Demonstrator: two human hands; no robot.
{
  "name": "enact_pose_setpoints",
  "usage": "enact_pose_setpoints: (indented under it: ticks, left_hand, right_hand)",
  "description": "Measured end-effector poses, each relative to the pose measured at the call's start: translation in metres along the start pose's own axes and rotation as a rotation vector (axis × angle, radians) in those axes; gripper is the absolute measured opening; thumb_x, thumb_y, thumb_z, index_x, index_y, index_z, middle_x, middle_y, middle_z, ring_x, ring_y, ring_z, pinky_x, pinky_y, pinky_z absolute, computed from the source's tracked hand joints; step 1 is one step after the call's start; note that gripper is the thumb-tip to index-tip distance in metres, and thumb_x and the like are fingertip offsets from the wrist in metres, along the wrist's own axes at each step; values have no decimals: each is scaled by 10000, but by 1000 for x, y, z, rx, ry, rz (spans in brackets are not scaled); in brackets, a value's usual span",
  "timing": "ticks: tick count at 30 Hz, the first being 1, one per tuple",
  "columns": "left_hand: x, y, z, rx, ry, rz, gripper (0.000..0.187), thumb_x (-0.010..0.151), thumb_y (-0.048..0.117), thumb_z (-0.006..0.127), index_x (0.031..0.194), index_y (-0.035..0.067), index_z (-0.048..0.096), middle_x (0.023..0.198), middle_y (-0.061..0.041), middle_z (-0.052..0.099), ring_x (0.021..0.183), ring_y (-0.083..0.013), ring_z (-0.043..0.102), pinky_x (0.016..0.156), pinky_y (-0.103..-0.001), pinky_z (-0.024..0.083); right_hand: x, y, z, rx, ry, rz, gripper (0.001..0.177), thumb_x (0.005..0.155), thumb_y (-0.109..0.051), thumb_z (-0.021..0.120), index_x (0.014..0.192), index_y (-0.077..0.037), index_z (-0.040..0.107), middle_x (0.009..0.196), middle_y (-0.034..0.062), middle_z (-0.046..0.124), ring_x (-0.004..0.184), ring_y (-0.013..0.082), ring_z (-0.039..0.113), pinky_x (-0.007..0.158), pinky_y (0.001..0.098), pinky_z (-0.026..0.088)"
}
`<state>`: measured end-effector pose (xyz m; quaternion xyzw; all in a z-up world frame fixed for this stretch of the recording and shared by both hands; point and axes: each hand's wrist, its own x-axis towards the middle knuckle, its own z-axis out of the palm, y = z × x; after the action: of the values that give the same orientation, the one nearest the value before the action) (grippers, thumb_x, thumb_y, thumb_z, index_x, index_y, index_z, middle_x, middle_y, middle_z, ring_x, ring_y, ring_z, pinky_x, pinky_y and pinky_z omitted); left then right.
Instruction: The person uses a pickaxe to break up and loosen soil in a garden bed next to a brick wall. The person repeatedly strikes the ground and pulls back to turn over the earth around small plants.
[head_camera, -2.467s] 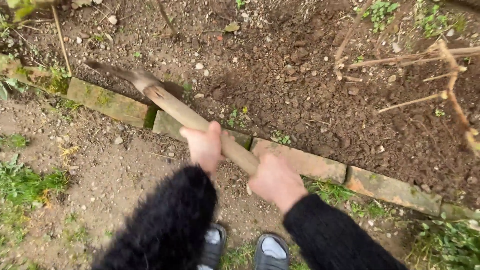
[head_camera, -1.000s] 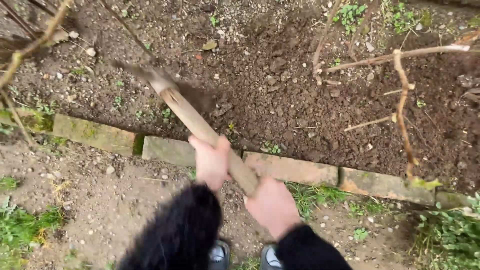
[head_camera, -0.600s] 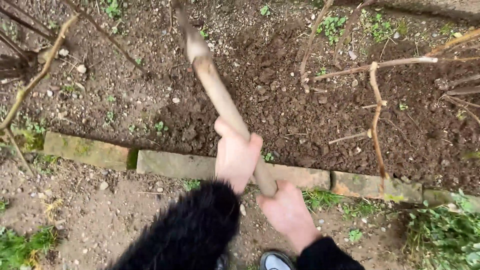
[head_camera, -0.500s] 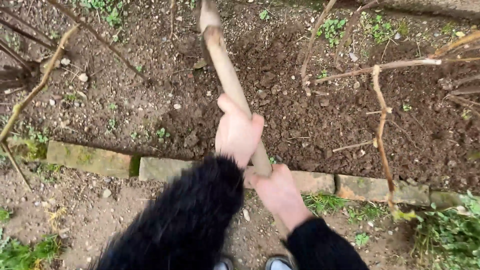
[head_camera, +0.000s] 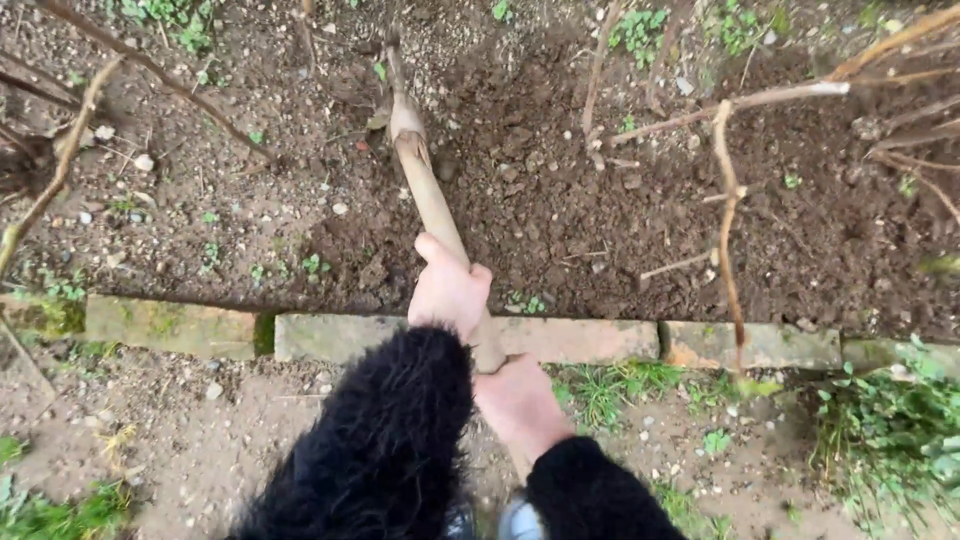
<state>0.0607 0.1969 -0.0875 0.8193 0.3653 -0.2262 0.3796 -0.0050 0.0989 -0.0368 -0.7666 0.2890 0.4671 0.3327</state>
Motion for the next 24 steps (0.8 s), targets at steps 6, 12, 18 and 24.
enact_pose_setpoints:
  ticks: [6,12,18,24]
  left_hand:
    - [-25,22,-42,-235,-252,-137,1012,974,304,518,1592,268,-283,1390,-252,556,1047,-504,655,578,-580,644]
    - [-42,22,-46,-81,-234,-13,956,1042,398,472,1583,169,-282,1408,-310,545,1317,-448,565,1008,-642,528]
    - [-37,12,-40,-61,-174,-16,966,997,460,508,1602,230,-209,1381,-254,591,1315,-391,586,1081,-567,489]
    - [-35,4,-45,-40,-210,64,903,1032,424,451,1600,202,-215,1327,-269,623,1272,-403,617,1055,-572,509]
  right_hand:
    - [5,-2,3,-16,-22,37,118,848,-150,640,934,-72,665,782,62,699,586,154,594,460,283,442]
    - [4,8,6,-199,39,-86,571,783,-264,677,1236,80,625,1100,250,729,1155,386,698,999,504,561]
    - [-6,1,8,-139,24,-75,549,789,-176,588,1239,137,626,1125,298,721,1186,438,675,1019,505,546]
    - [8,7,30,-134,95,-22,569,743,-246,585,1182,105,676,1123,254,745,1167,390,693,984,482,561]
